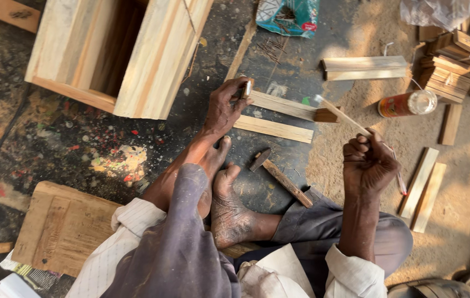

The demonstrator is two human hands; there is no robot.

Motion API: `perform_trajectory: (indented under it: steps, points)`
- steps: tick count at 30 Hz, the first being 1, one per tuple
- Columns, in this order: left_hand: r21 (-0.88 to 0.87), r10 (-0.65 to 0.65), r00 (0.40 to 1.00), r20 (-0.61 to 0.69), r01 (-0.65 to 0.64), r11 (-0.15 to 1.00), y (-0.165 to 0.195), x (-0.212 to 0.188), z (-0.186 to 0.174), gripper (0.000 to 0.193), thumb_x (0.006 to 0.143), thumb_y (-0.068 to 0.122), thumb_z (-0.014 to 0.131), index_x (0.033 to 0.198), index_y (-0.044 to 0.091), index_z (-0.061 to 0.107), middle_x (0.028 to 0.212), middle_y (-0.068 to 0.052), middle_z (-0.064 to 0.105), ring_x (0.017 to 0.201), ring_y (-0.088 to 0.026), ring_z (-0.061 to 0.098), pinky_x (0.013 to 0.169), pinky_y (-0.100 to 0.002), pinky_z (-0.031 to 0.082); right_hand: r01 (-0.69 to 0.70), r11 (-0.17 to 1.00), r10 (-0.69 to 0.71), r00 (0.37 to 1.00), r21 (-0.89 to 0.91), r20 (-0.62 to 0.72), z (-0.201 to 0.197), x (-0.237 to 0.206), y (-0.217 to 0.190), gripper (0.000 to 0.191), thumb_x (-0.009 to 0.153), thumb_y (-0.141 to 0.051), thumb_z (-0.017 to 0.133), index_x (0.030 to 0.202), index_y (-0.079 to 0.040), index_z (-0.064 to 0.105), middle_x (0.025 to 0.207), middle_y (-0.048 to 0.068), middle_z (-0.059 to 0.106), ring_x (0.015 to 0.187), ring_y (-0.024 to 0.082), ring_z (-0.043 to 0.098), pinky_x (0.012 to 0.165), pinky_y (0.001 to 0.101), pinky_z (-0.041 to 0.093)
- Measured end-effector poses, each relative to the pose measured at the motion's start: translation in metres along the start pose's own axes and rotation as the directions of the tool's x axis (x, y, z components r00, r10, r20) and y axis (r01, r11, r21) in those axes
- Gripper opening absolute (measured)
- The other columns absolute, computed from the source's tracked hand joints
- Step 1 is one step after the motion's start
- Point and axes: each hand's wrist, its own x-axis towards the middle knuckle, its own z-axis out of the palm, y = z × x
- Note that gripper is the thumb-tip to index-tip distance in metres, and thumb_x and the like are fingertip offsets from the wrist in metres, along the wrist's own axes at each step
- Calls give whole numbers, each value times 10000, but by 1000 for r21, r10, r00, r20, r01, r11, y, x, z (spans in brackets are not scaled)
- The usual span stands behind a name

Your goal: The person assembles small wooden boxes by applying glue to the ends of wooden planks and joining them with smaller blocks. They use a hammer to secure the joints and a stick to spread the adhesive. The person works on multiple box frames, assembling them one by one on the floor.

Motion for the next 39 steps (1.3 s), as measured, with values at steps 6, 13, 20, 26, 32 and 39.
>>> perform_trajectory:
  steps: [6, 13, 20, 26, 32, 39]
  points:
    - [-8, -11, 1000, -4, 11, 1000, 4, 0, -2, 431, 972, 66, 758, 1378, 64, 613, 1272, -108, 661, 1158, -222, 720, 927, -331, 610, 25, 1000, -25, 999, -10, -44, -53, 2, -35, 254, 931, -57, 631, 1116, 106, 692, 917, 166, 663, 797, 175, 558, 750, 284, 451]
    - [-28, -29, 1000, -11, 29, 999, 7, -1, -1, 436, 961, 39, 766, 1370, 37, 613, 1268, -98, 660, 1178, -209, 710, 934, -326, 606, 45, 995, -46, 999, 86, 5, -88, 1, -25, 279, 865, -27, 620, 1102, 104, 689, 940, 169, 659, 834, 196, 571, 785, 309, 462]
    - [27, -54, 999, -6, 54, 998, 7, -3, -1, 421, 958, 26, 760, 1357, 42, 625, 1263, -103, 668, 1167, -212, 704, 925, -327, 605, 72, 997, -71, 997, 36, -34, -97, 7, -19, 238, 872, 0, 611, 1073, 105, 687, 927, 186, 673, 855, 219, 608, 804, 324, 492]
    - [15, -42, 999, 5, 42, 999, 1, -2, -1, 423, 971, 51, 754, 1371, 57, 615, 1275, -103, 659, 1184, -217, 703, 940, -325, 601, 104, 994, -104, 994, -17, -25, -96, 6, -19, 218, 878, 23, 610, 1064, 105, 690, 909, 182, 666, 841, 227, 626, 821, 353, 514]
    - [38, -33, 999, 12, 32, 999, -4, -4, -2, 426, 978, 75, 757, 1380, 72, 614, 1278, -104, 660, 1182, -219, 707, 941, -329, 599, 137, 989, -138, 990, -48, -17, -89, -1, -23, 228, 832, 6, 566, 1007, 67, 700, 942, 173, 705, 831, 218, 641, 793, 356, 533]
    - [35, -50, 999, -1, 50, 998, -4, -4, -1, 437, 968, 82, 773, 1376, 74, 618, 1292, -104, 664, 1179, -219, 708, 935, -328, 602, 176, 978, -175, 984, -113, 17, -89, 12, -19, 185, 885, 33, 591, 1023, 70, 708, 921, 153, 681, 839, 200, 632, 784, 325, 504]
